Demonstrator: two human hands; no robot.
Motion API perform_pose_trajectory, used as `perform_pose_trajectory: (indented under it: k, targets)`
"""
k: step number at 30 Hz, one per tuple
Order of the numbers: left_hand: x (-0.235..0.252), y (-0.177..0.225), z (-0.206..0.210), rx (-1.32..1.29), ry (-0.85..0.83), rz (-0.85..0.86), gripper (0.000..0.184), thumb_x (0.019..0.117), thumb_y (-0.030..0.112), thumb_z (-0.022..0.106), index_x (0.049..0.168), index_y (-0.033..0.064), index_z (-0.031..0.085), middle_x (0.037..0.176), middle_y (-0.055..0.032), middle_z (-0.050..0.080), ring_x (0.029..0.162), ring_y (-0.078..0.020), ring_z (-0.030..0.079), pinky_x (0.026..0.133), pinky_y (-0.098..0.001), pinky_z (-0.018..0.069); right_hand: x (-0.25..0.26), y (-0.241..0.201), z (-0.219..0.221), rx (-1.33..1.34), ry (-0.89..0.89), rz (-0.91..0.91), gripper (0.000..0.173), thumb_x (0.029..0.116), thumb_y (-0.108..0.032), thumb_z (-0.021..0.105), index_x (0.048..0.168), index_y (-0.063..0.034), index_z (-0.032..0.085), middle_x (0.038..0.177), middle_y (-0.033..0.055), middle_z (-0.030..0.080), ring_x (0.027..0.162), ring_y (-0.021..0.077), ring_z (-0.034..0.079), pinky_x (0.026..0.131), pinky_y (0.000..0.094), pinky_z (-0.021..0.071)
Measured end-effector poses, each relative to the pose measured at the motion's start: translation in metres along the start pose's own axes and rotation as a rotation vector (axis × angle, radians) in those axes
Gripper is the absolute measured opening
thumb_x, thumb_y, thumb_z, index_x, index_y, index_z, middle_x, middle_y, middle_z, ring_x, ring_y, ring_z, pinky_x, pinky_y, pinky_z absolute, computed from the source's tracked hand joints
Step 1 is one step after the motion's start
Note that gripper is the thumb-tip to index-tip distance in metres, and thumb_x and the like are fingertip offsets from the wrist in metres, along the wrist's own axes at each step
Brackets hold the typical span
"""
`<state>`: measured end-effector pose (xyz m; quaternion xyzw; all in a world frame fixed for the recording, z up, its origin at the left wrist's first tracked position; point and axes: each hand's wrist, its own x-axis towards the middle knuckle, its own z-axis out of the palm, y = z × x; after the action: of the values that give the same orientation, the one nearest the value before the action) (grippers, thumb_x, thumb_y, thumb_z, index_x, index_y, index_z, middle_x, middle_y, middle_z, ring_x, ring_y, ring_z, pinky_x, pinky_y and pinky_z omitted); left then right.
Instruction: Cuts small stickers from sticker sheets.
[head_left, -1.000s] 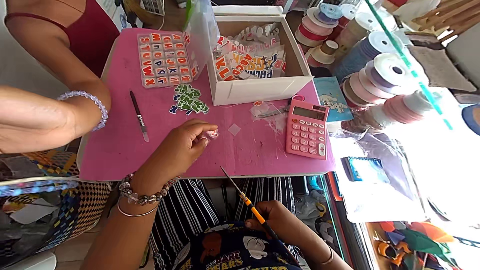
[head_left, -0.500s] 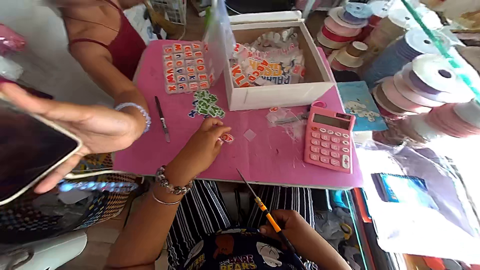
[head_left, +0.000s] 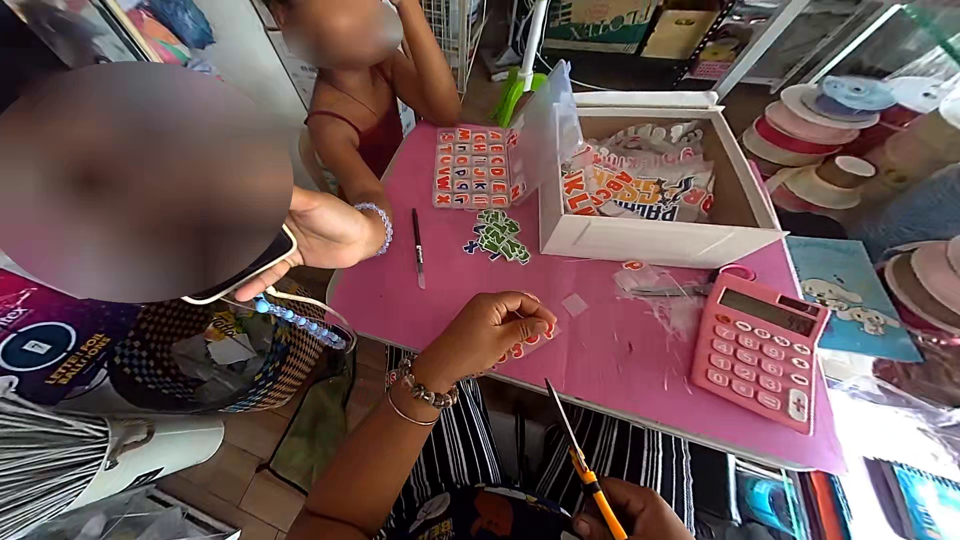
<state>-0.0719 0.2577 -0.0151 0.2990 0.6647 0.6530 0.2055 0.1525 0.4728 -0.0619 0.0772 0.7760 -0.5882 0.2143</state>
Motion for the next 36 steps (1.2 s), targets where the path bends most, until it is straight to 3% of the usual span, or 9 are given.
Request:
perform_pose_trajectory:
  k: [2,9,12,18,24,28,32,36]
  targets:
    - [0.003,-0.007,-0.002,-0.074,-0.035,-0.005,0.019,0.0991,0.007,0.064,0.114,-0.0037,0.067,0.104,-0.0024,0.070,0.085,-0.0009,0.065,0.079,-0.0187,0.0553,-0.001,0.001,0.000,0.019,0.018,-0.009,0.028,0.0884,-0.027,0.079,0.083,-0.0046,0.065,0.066,-0.0072,0.060,0.057,-0.0012,0.053,0.054,0.0205,0.0459]
    - [0.003,-0.016,-0.003,-0.133,-0.145,-0.045,0.023,0.0971,0.003,0.064,0.119,-0.0034,0.065,0.100,-0.0021,0.068,0.070,0.0016,0.059,0.065,-0.0148,0.0513,-0.001,0.003,-0.003,0.051,0.048,0.007,0.024,0.0891,-0.024,0.078,0.085,-0.0063,0.063,0.068,-0.0079,0.060,0.057,-0.0005,0.055,0.055,0.0207,0.0476]
    - [0.002,-0.018,-0.005,-0.140,-0.149,-0.015,0.023,0.0973,0.005,0.064,0.118,-0.0034,0.066,0.102,-0.0024,0.068,0.072,0.0017,0.059,0.065,-0.0147,0.0513,0.004,0.001,-0.004,0.020,0.025,0.050,0.027,0.0876,-0.028,0.079,0.088,-0.0058,0.063,0.068,-0.0068,0.060,0.058,0.0001,0.054,0.055,0.0210,0.0461]
    - [0.003,-0.022,-0.009,-0.117,-0.198,-0.081,0.027,0.0960,0.010,0.068,0.121,0.0005,0.068,0.103,-0.0001,0.071,0.076,-0.0001,0.063,0.069,-0.0160,0.0543,0.013,0.005,-0.008,-0.038,-0.045,0.187,0.045,0.0808,-0.053,0.080,0.089,-0.0110,0.065,0.066,-0.0078,0.057,0.057,0.0014,0.052,0.054,0.0220,0.0448]
    - [0.008,-0.022,-0.009,-0.067,-0.263,-0.137,0.025,0.0964,0.014,0.070,0.120,0.0047,0.069,0.095,0.0033,0.070,0.070,0.0009,0.061,0.064,-0.0139,0.0522,0.015,-0.005,-0.009,0.025,-0.072,0.198,0.043,0.0822,-0.053,0.079,0.087,-0.0129,0.065,0.064,-0.0092,0.056,0.055,0.0000,0.052,0.053,0.0197,0.0441]
    - [0.008,-0.022,-0.011,-0.044,-0.277,-0.137,0.028,0.0953,0.008,0.068,0.123,0.0031,0.068,0.114,0.0004,0.068,0.084,-0.0002,0.065,0.075,-0.0153,0.0558,0.019,-0.009,-0.009,0.073,-0.059,0.209,0.040,0.0836,-0.051,0.079,0.085,-0.0133,0.065,0.063,-0.0081,0.057,0.054,0.0016,0.054,0.052,0.0209,0.0464]
    - [0.008,-0.019,-0.008,-0.021,-0.250,-0.169,0.029,0.0938,0.006,0.069,0.122,0.0039,0.069,0.115,-0.0006,0.068,0.086,-0.0017,0.066,0.077,-0.0158,0.0561,0.018,-0.009,-0.008,0.101,-0.030,0.198,0.039,0.0836,-0.050,0.079,0.082,-0.0143,0.064,0.061,-0.0084,0.056,0.051,0.0014,0.054,0.050,0.0195,0.0461]
    - [0.009,-0.017,-0.006,-0.004,-0.272,-0.194,0.028,0.0949,0.007,0.068,0.123,0.0053,0.069,0.116,0.0008,0.067,0.081,0.0002,0.064,0.072,-0.0144,0.0548,0.014,-0.013,-0.009,0.120,-0.001,0.205,0.038,0.0847,-0.049,0.079,0.080,-0.0146,0.063,0.060,-0.0082,0.056,0.050,0.0018,0.054,0.050,0.0199,0.0465]
